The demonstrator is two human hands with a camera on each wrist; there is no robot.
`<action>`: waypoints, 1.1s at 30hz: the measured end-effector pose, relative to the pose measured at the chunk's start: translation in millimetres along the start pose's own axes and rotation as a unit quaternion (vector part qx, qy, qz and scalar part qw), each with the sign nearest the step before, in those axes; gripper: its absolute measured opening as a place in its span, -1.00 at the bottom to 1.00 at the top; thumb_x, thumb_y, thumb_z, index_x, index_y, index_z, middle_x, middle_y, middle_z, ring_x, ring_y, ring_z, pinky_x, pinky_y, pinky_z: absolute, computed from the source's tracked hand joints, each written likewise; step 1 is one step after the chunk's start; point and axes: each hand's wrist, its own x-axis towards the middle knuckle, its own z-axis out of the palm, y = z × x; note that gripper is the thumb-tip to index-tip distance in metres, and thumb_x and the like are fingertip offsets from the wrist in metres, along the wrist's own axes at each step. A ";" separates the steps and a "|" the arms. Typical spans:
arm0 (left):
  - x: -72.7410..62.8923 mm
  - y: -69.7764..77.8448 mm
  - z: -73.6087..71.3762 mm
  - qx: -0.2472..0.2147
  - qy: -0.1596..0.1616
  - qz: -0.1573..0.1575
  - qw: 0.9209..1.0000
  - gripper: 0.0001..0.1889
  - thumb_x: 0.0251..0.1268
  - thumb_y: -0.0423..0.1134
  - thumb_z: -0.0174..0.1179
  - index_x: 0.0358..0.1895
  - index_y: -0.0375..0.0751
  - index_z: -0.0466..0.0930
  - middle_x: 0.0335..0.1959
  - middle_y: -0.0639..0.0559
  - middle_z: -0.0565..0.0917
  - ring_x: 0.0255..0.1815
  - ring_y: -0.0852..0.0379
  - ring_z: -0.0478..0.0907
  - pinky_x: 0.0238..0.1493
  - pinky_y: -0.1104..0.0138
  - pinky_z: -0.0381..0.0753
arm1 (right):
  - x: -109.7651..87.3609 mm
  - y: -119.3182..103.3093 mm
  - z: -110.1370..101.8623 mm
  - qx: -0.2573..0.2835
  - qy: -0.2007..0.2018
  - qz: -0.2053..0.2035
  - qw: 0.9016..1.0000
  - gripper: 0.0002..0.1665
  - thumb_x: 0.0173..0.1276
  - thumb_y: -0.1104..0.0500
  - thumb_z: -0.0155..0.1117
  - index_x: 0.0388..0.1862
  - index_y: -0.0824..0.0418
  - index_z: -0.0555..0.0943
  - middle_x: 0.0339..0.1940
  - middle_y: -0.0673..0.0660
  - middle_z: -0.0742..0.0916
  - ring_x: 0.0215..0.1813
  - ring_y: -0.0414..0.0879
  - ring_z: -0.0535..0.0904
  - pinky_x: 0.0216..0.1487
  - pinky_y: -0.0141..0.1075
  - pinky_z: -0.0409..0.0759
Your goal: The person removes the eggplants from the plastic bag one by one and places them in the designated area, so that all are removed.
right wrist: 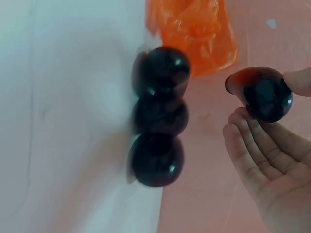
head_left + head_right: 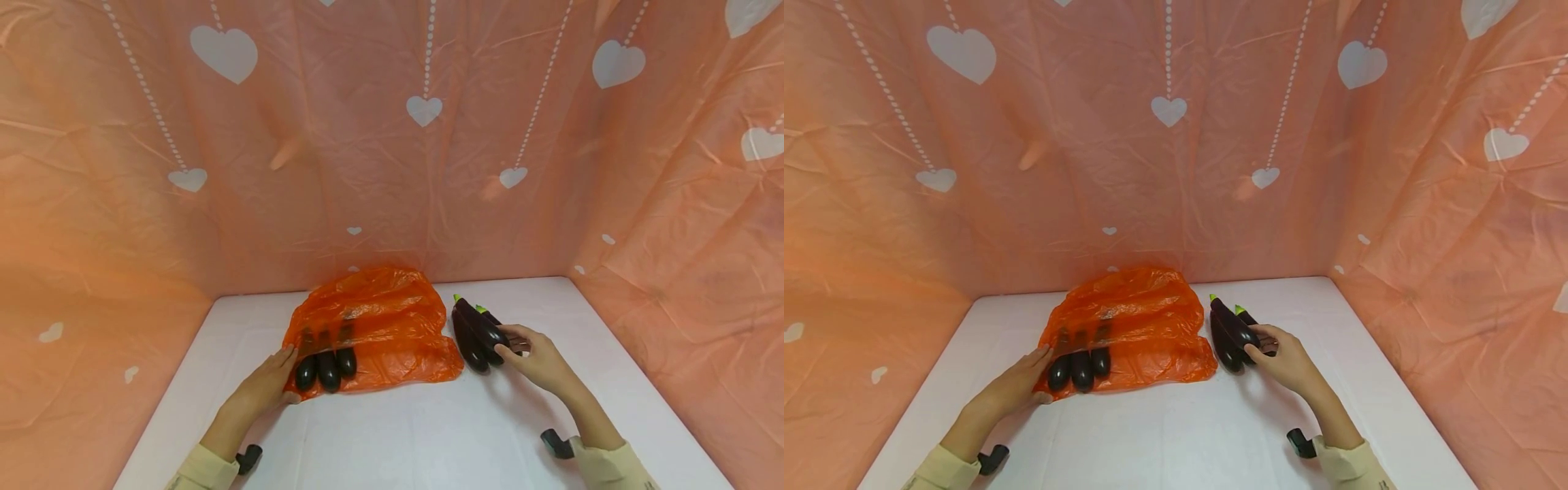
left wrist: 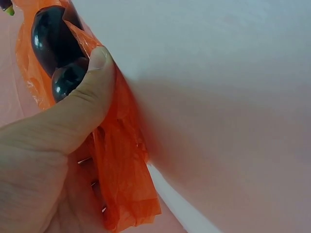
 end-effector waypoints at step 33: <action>0.2 0.5 -1.8 -0.002 -0.007 0.000 1.000 -0.01 0.20 -0.10 0.58 0.54 -0.62 0.28 0.56 -0.56 0.31 0.55 -0.56 0.30 0.51 -0.28 0.38 | 8.0 65.8 -27.5 -0.050 0.021 0.091 0.994 -0.44 0.52 0.19 0.43 0.29 0.58 0.57 0.07 0.52 0.77 0.10 0.36 0.77 -0.05 -0.24 0.72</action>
